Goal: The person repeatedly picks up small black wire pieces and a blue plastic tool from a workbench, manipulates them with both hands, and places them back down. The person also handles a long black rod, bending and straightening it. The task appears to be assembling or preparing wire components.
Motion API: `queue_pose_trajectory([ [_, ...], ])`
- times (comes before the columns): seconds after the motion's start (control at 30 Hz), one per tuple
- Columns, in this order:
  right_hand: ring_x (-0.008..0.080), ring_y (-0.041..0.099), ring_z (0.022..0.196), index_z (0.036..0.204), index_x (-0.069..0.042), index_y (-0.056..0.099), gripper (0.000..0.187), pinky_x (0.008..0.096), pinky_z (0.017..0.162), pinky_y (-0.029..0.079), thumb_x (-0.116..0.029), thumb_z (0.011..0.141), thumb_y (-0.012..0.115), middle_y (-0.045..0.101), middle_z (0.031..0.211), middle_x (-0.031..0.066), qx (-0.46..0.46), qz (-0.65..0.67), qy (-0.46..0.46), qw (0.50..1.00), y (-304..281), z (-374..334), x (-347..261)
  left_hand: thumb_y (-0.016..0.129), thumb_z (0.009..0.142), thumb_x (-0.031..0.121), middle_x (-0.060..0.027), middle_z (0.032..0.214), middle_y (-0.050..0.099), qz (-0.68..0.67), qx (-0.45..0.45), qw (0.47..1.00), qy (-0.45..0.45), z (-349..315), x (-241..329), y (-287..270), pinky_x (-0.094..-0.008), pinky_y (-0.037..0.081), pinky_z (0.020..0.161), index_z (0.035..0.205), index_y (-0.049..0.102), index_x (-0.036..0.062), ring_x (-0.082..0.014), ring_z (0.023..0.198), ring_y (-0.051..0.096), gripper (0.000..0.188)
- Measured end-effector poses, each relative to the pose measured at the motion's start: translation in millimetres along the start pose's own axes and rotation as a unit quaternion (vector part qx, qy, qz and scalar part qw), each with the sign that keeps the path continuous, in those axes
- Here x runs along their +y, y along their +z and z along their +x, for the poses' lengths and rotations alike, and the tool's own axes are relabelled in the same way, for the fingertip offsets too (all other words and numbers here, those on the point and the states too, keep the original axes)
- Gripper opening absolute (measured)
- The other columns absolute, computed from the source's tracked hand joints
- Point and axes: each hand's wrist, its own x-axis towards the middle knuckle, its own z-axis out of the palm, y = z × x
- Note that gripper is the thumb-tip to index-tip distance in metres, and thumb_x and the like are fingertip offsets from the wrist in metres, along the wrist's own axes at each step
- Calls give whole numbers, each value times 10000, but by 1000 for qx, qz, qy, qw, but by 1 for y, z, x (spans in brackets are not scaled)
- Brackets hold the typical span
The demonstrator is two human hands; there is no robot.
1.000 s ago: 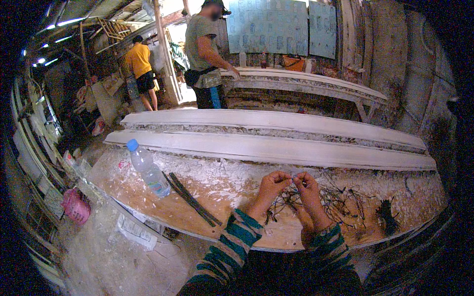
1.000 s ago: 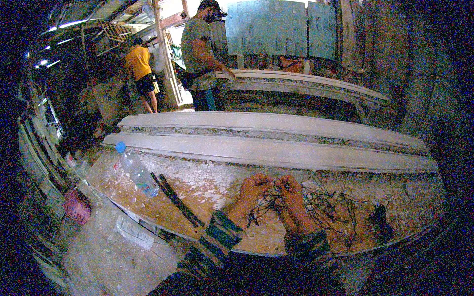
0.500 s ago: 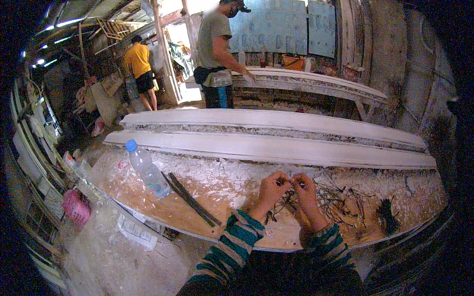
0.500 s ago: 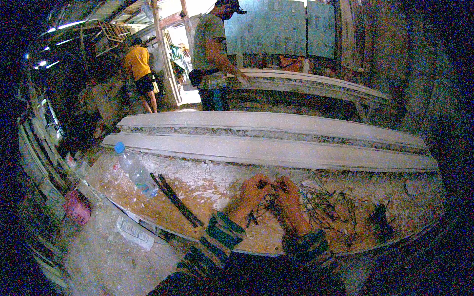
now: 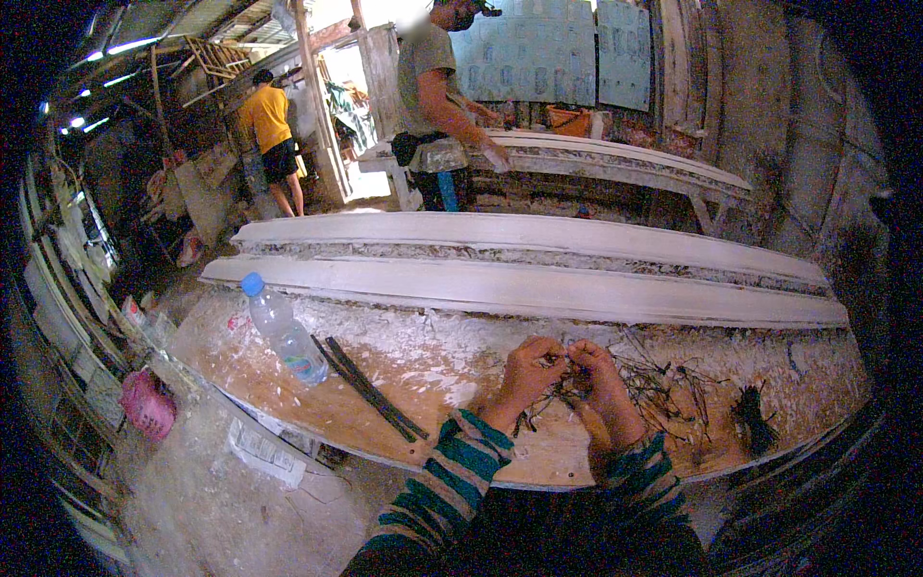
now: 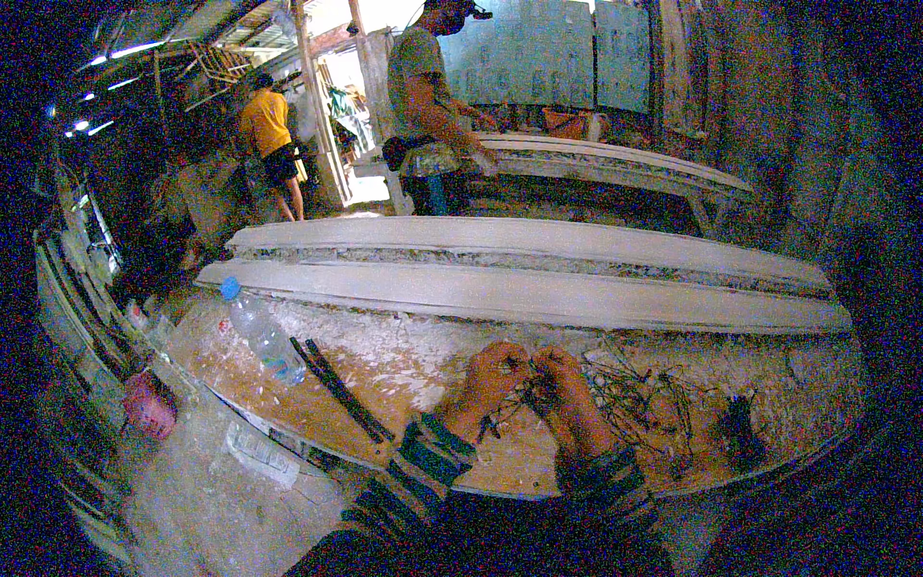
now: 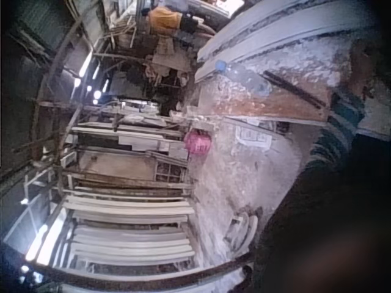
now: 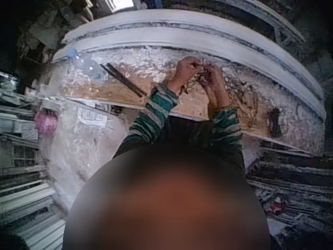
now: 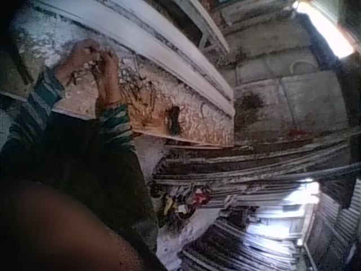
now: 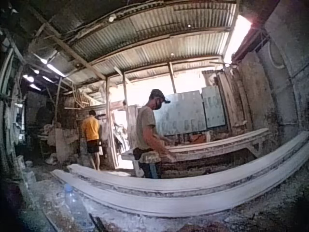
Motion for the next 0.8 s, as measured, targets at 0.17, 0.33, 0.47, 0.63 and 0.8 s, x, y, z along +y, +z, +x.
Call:
queue_pose_trajectory([
  [0.17, 86, 503, 618, 783, -94, 544, 50, 226, 536, 415, -125, 786, 583, 547, 703, -22, 21, 8, -8, 1000, -7, 4, 4, 626, 675, 35, -87, 780, 608, -29, -3, 1000, -6, -1, 4, 0, -265, 478, 618, 776, 605, 32, -184, 689, 590, 104],
  [0.33, 71, 479, 606, 781, -98, 550, 70, 215, 528, 392, -150, 790, 596, 536, 684, -29, 49, -63, -52, 995, -4, 4, 4, 633, 692, 50, -85, 797, 614, -22, 1, 1000, -14, -1, -1, 2, -267, 478, 620, 790, 612, 32, -174, 708, 594, 101],
  [0.47, 61, 479, 628, 783, -80, 569, 86, 206, 562, 392, -160, 791, 598, 545, 684, -20, 100, -192, -72, 974, -2, -1, 4, 647, 702, 75, -80, 802, 618, 0, 5, 998, -70, 0, -7, 4, -270, 476, 626, 809, 609, 35, -168, 719, 596, 120],
  [0.63, 99, 523, 706, 804, -32, 592, 130, 236, 651, 428, -161, 794, 591, 589, 757, 19, 124, -357, -251, 891, -2, 6, 11, 639, 729, 75, -59, 815, 615, -86, 18, 989, -119, 1, -8, 6, -264, 461, 673, 892, 565, 40, -140, 747, 583, 183],
  [0.8, 119, 542, 739, 827, -24, 609, 135, 263, 685, 436, -144, 764, 618, 606, 789, 30, 114, -325, -263, 901, -2, 5, 13, 626, 749, 63, -38, 830, 601, -144, 18, 981, -127, 2, -9, 3, -251, 441, 700, 956, 513, 46, -114, 781, 559, 236],
])
